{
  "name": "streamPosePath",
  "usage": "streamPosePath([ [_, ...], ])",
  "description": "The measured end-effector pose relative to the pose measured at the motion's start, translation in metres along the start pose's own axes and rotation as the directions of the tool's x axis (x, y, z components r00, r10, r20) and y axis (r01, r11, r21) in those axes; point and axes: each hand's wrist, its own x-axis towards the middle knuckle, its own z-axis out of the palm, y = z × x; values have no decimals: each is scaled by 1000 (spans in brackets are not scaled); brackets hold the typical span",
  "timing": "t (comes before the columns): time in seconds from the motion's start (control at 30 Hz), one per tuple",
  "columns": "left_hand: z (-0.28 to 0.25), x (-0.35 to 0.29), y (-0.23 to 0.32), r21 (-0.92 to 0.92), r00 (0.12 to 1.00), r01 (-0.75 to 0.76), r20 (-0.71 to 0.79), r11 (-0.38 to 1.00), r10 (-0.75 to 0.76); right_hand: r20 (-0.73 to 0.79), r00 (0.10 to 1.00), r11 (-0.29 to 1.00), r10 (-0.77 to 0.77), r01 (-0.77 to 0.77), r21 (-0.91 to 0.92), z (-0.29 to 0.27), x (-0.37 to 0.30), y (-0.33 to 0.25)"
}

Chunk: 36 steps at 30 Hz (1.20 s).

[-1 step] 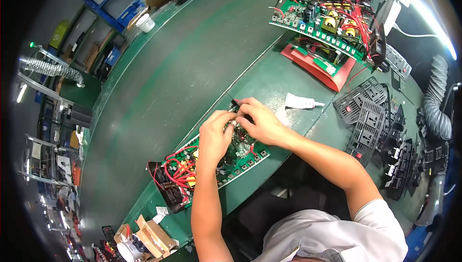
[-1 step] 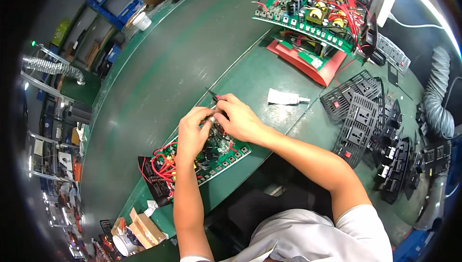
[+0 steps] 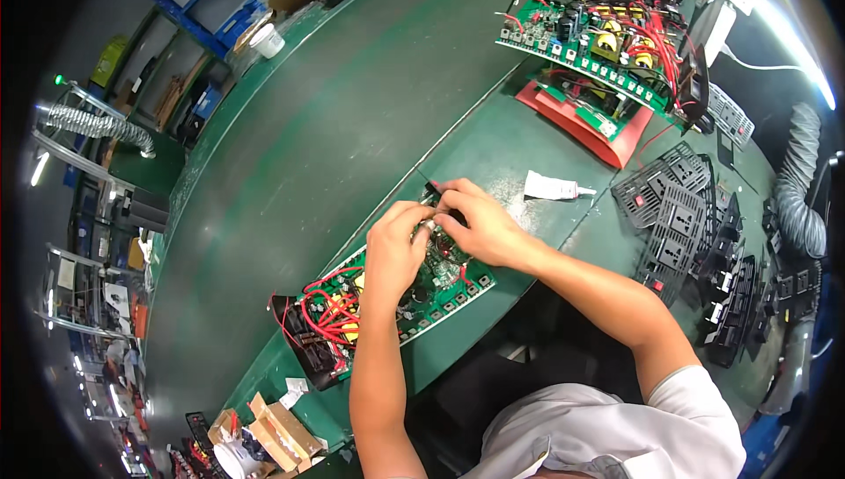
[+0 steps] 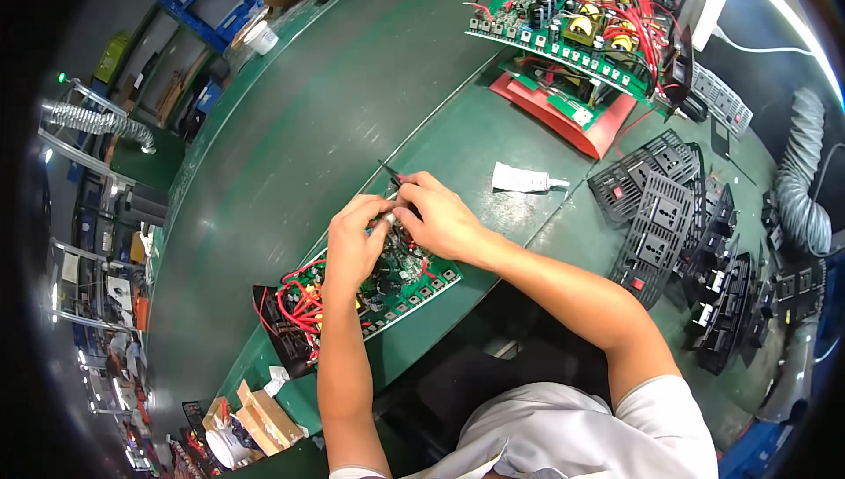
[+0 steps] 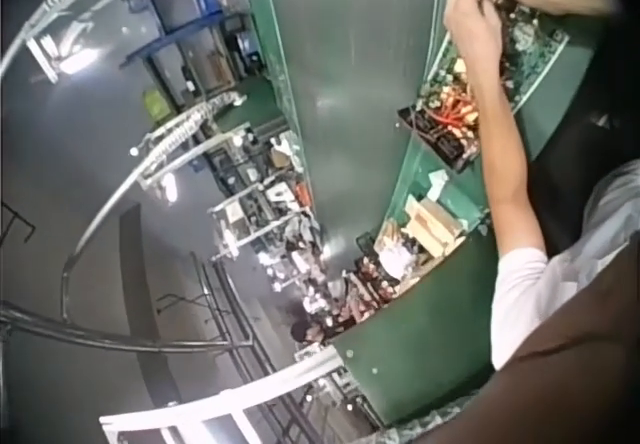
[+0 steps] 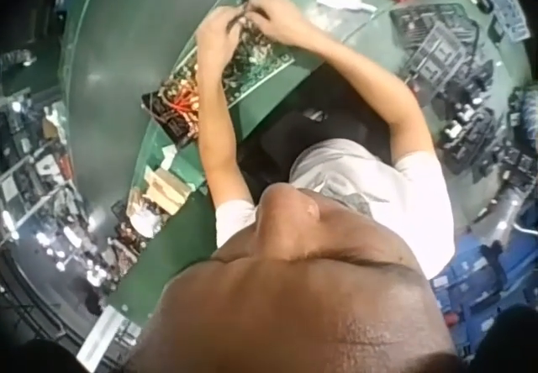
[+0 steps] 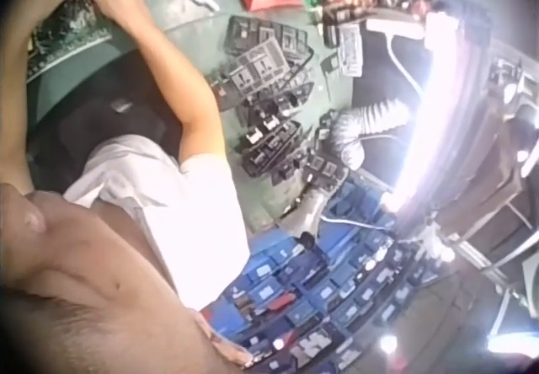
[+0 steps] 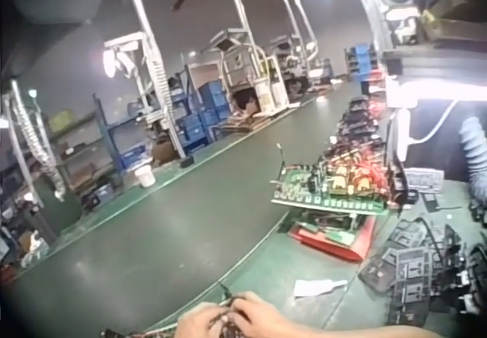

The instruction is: Applying sealant and assembling electronic components onto circuit boards at a factory workstation.

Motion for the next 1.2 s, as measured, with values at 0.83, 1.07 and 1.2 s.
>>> streamPosePath([
  [0.83, -9, 11, -6, 98, 973, -221, 93, 970, 212, 34, 999, 999, 30, -30, 12, 3, 1, -2],
  [1.07, -11, 4, -3, 5, 990, -67, 125, 998, 66, 41, 998, 999, 44, -45, 23, 3, 0, -4],
  [1.2, -11, 4, -5, 0, 993, -76, 91, 997, 76, 52, 997, 998, 55, -57, 34, 3, 1, -6],
])
